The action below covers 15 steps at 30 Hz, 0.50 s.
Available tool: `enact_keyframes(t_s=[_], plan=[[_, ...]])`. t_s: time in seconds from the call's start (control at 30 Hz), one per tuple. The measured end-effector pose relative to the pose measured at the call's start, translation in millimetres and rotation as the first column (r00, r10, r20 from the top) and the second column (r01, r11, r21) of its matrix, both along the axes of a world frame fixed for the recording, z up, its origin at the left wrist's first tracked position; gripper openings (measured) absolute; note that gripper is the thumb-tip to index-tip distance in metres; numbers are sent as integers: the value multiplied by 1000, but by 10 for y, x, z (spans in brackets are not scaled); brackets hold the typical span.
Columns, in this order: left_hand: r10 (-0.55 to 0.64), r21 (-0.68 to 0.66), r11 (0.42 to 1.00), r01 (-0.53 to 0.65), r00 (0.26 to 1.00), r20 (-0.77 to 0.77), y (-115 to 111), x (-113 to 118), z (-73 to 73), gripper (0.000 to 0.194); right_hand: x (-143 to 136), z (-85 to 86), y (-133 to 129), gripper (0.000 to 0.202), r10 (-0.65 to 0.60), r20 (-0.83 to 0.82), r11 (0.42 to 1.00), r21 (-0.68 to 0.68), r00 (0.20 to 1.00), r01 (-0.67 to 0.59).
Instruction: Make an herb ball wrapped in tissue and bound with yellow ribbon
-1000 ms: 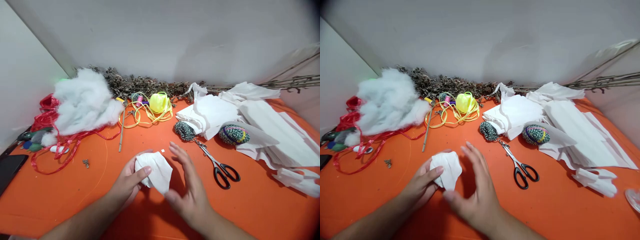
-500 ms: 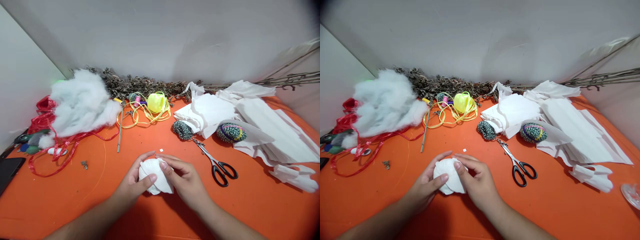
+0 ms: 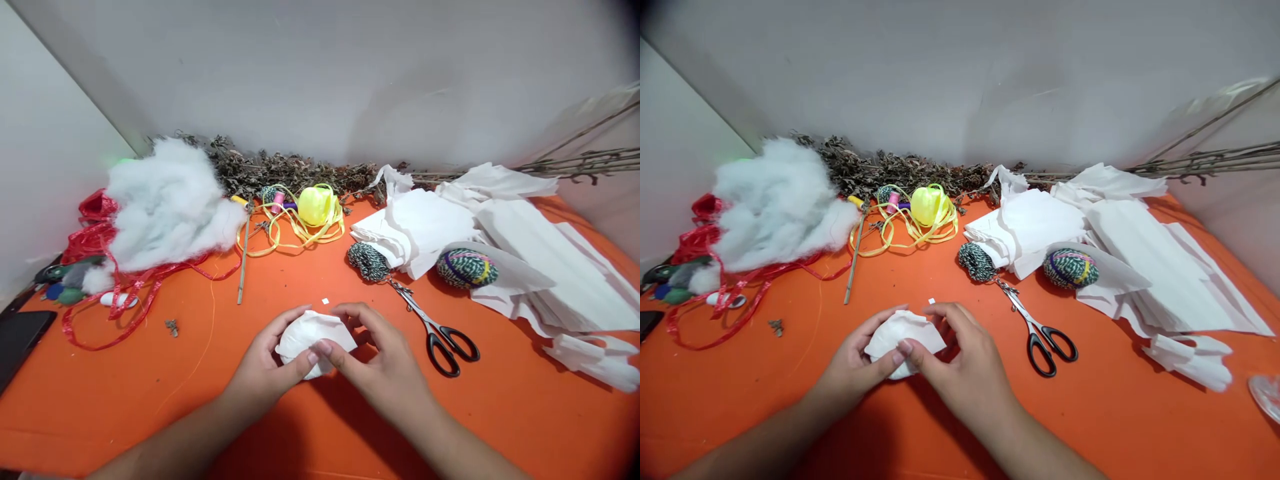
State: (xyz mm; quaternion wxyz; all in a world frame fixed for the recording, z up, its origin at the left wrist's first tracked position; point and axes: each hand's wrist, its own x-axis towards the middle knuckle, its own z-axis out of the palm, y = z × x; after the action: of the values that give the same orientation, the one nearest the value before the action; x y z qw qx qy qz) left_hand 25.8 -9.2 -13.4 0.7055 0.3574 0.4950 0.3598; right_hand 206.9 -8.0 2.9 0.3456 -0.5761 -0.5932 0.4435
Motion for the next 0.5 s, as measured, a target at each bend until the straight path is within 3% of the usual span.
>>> enact_keyframes(t_s=[0.1,0.2,0.27,0.3,0.33,0.4,0.5], plan=[[-1,-3,1000,1,1000,-14,6,-12,-12,71,-8,5,23,26,48,-142,993,-103,989,-63],[-15,-4,1000,15,1000,-14,19,-38,-24,68,3,-7,26,33,52,-300,985,-142,953,-98],[-28,-30,999,29,999,21,39,-60,-23,64,35,-2,14,50,54,-275,998,-21,960,-63],[-32,-49,998,35,998,57,51,-72,-21,62,57,7,5,62,82,-198,992,108,977,-61],[-39,-70,996,46,994,102,63,-84,-19,59,79,17,-4,75,120,-76,960,262,990,-97],[-60,-105,991,81,980,189,80,-107,-16,53,112,34,-19,91,198,216,832,478,956,-280],[-102,-122,983,139,958,268,87,-126,-12,47,108,22,-19,71,307,450,677,516,838,-525]])
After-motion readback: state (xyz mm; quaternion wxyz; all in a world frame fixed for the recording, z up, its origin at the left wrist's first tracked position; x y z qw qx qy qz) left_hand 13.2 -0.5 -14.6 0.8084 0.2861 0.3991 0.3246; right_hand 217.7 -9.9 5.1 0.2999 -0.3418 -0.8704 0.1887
